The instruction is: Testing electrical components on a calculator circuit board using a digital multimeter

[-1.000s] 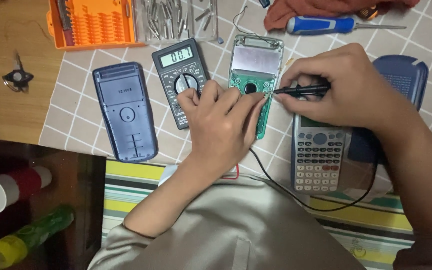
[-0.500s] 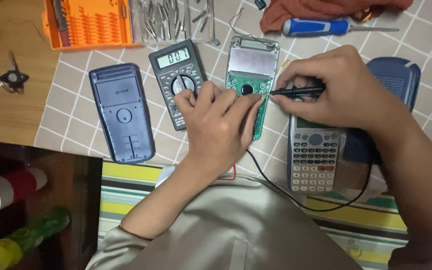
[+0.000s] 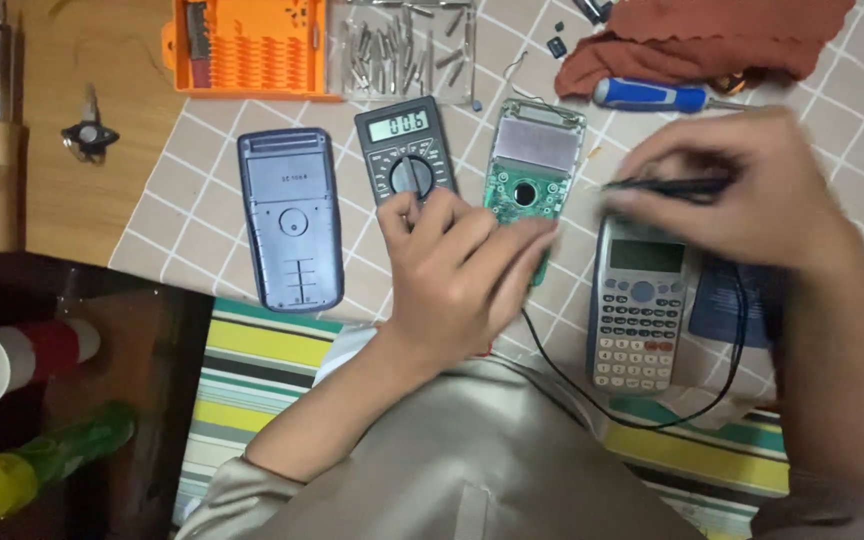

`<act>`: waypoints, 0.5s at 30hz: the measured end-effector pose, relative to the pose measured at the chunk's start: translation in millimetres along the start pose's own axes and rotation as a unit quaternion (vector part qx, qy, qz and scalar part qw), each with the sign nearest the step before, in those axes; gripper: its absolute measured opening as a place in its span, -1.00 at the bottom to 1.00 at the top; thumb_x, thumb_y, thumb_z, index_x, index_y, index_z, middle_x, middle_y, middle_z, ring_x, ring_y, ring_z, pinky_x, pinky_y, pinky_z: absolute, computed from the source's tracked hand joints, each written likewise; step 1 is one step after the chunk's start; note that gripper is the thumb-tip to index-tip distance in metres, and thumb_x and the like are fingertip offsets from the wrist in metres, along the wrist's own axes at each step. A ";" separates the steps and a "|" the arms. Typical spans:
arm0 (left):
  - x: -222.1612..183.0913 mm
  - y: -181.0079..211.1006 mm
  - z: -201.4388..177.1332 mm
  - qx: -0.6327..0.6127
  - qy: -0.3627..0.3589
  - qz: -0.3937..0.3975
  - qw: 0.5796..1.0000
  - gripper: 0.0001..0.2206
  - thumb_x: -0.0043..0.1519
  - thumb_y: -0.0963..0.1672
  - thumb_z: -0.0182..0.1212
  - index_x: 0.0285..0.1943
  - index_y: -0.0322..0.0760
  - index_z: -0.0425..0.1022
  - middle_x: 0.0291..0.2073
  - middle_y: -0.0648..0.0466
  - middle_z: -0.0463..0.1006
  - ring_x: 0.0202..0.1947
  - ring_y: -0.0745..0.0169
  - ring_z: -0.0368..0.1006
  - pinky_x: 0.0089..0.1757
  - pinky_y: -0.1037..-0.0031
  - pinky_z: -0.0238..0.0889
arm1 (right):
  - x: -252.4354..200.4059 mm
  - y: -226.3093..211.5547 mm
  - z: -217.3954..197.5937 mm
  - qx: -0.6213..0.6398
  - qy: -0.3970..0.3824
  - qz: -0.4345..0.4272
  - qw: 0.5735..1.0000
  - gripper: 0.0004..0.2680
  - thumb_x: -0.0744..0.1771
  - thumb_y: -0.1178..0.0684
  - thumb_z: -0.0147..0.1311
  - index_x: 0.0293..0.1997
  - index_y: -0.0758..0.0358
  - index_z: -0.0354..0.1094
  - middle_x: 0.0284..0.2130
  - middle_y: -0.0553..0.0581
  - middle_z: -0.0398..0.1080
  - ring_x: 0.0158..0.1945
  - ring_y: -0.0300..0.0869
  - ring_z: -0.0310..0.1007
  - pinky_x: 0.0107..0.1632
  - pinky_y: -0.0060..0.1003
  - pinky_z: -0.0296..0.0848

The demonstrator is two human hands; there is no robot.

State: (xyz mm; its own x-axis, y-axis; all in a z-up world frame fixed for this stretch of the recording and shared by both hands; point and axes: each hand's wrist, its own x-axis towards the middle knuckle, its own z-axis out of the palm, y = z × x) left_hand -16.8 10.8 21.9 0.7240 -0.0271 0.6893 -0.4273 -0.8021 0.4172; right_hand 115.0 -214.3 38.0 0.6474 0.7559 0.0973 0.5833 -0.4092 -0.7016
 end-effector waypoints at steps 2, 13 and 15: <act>-3.4 -0.2 -17.1 -0.044 0.003 0.002 0.999 -0.96 0.30 -0.15 0.36 -0.17 -0.20 0.64 -0.49 0.17 0.36 -0.43 0.13 0.19 -0.15 0.31 -0.11 | -13.4 9.4 -12.6 -0.001 0.021 0.041 0.999 -0.87 0.32 0.14 0.40 -0.14 0.27 0.52 -0.51 0.01 0.34 -0.50 -0.33 0.12 -0.37 -0.43 0.10; -27.6 -16.5 -111.3 -0.131 0.031 -0.067 0.989 -0.77 0.27 -0.18 0.07 -0.46 -0.38 0.50 -0.60 0.01 0.48 -0.64 0.15 0.14 -0.44 0.35 0.07 | -101.1 193.1 -57.3 0.391 -0.011 0.111 0.913 -0.60 0.39 -0.34 0.04 0.36 -0.19 0.10 -0.79 -0.21 0.19 -0.89 -0.42 0.08 -0.87 -0.58 0.18; -30.9 -15.7 -118.6 -0.037 0.089 -0.153 0.983 -0.60 0.39 -0.23 -0.17 -0.54 -0.51 0.42 -0.67 -0.10 0.32 -0.64 0.09 0.21 -0.47 0.39 0.08 | -99.9 321.5 -86.4 0.389 0.023 0.129 0.912 -0.62 0.37 -0.29 0.03 0.30 -0.17 0.09 -0.78 -0.18 0.19 -0.88 -0.40 0.09 -0.86 -0.57 0.17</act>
State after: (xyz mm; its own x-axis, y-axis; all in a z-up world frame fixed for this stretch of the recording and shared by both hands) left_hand -96.7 95.0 64.3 0.7212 0.3193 0.6148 -0.2476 -0.7100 0.6593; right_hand 280.3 -465.6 -136.3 0.7437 0.6569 -0.1243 -0.1042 -0.0697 -0.9921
